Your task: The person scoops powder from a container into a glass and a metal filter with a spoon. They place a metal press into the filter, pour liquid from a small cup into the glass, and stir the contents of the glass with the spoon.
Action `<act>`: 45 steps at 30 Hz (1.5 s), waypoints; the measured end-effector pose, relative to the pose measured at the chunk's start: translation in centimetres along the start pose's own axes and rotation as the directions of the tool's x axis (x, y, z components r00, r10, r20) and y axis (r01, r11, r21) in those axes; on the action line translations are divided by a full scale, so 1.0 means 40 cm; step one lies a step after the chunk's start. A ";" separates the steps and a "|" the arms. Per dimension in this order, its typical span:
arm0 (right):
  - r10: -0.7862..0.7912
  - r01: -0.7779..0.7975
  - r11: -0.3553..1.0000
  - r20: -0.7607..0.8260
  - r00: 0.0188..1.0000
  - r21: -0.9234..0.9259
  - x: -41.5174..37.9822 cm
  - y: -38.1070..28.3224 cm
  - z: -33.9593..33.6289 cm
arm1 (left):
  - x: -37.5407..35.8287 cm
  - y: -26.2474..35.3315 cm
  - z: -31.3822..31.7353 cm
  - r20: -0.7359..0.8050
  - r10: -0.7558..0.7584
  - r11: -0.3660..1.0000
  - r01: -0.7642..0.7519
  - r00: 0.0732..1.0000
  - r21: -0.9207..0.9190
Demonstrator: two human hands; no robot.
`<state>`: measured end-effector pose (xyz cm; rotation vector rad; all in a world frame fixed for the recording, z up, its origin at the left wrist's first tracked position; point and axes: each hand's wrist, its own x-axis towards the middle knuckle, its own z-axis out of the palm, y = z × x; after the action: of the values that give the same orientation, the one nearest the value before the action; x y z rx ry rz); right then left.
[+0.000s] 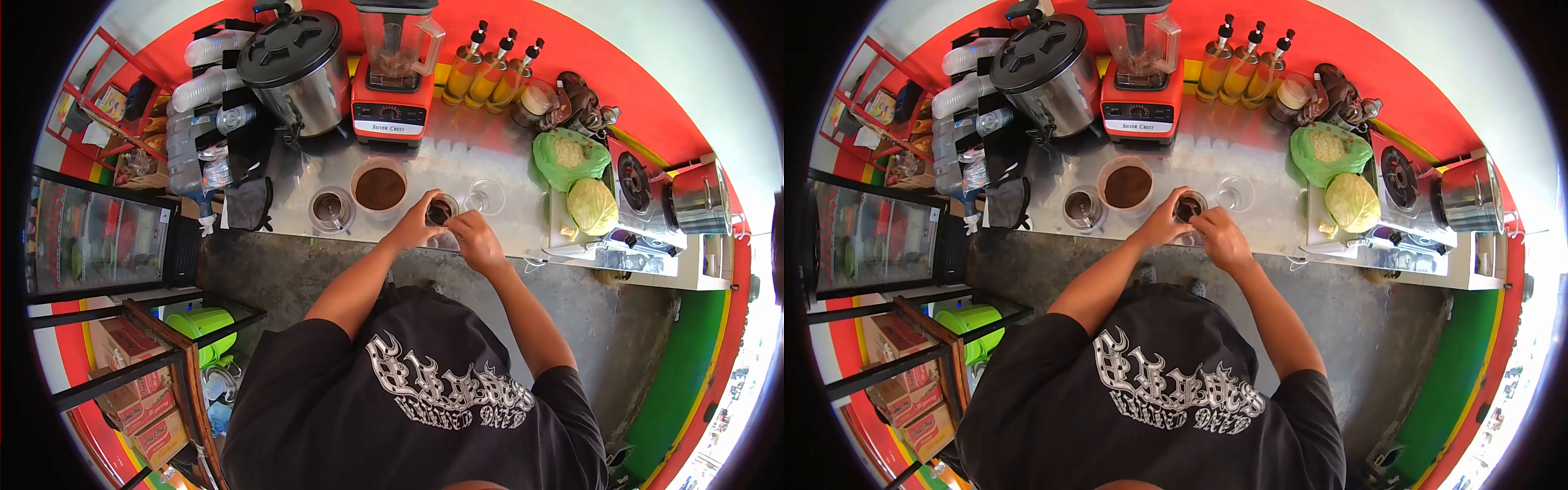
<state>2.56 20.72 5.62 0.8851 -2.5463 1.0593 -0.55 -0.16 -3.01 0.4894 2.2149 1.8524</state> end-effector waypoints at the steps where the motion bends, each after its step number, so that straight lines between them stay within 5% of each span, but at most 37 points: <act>1: -0.045 0.056 0.995 0.131 0.990 -0.078 0.002 0.005 -0.001 | 0.002 -0.007 0.001 0.002 0.008 1.000 -0.008 1.000 0.017; 2: -0.078 0.120 0.982 0.262 0.962 -0.147 0.004 0.008 0.000 | 0.003 -0.014 0.000 0.005 0.016 0.999 -0.016 1.000 0.034; 9: -0.039 0.097 0.979 0.301 0.953 -0.180 -0.008 0.009 0.007 | 0.002 -0.013 0.004 -0.011 0.028 0.999 -0.028 1.000 0.022; 15: 0.246 -0.248 0.967 0.044 0.968 0.060 -0.015 -0.002 0.039 | 0.003 -0.012 0.006 -0.015 -0.012 1.000 0.012 1.000 -0.001; 17: 0.641 -0.624 0.715 0.062 0.765 0.317 -0.015 -0.009 0.051 | 0.005 -0.026 0.010 -0.018 -0.013 1.000 0.013 1.000 -0.015; 20: 0.751 -0.663 0.581 0.004 0.661 0.472 -0.031 0.028 0.071 | 0.001 -0.019 0.007 -0.011 -0.012 1.000 0.012 1.000 -0.013; 24: 0.765 -0.609 0.526 -0.019 0.643 0.594 -0.048 0.052 0.075 | -0.002 -0.005 0.010 -0.036 -0.063 0.997 0.061 0.997 -0.053; 27: 0.697 -0.605 0.641 -0.028 0.717 0.473 -0.035 0.017 0.043 | -0.002 -0.006 0.011 -0.032 -0.121 0.990 0.118 0.992 -0.083; 29: 0.403 -0.372 0.893 -0.084 0.911 0.251 -0.026 -0.002 0.027 | 0.001 -0.016 0.015 -0.033 -0.097 0.995 0.096 0.995 -0.033; 30: 0.401 -0.369 0.894 -0.085 0.912 0.254 -0.023 0.002 0.024 | 0.002 -0.004 0.014 -0.036 -0.096 0.995 0.095 0.995 -0.030; 32: 0.021 -0.021 1.000 -0.010 1.000 -0.023 -0.013 0.010 0.021 | -0.001 0.021 0.011 -0.025 -0.199 0.980 0.198 0.980 -0.036; 35: 0.022 -0.003 0.993 0.155 0.988 -0.117 -0.015 0.011 0.021 | -0.006 0.030 0.019 -0.063 -0.182 0.983 0.183 0.981 0.012; 42: 0.156 -0.159 0.985 0.048 0.987 0.069 -0.037 0.065 0.038 | -0.013 0.043 0.046 -0.131 -0.266 0.962 0.272 0.955 0.034; 45: 0.327 -0.338 0.919 0.084 0.941 0.203 -0.037 0.071 0.032 | -0.018 0.048 0.056 -0.152 -0.279 0.959 0.284 0.948 0.010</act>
<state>2.00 22.03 2.48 0.5353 -2.7249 1.4501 1.16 1.91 -1.57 0.0330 2.2703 1.7547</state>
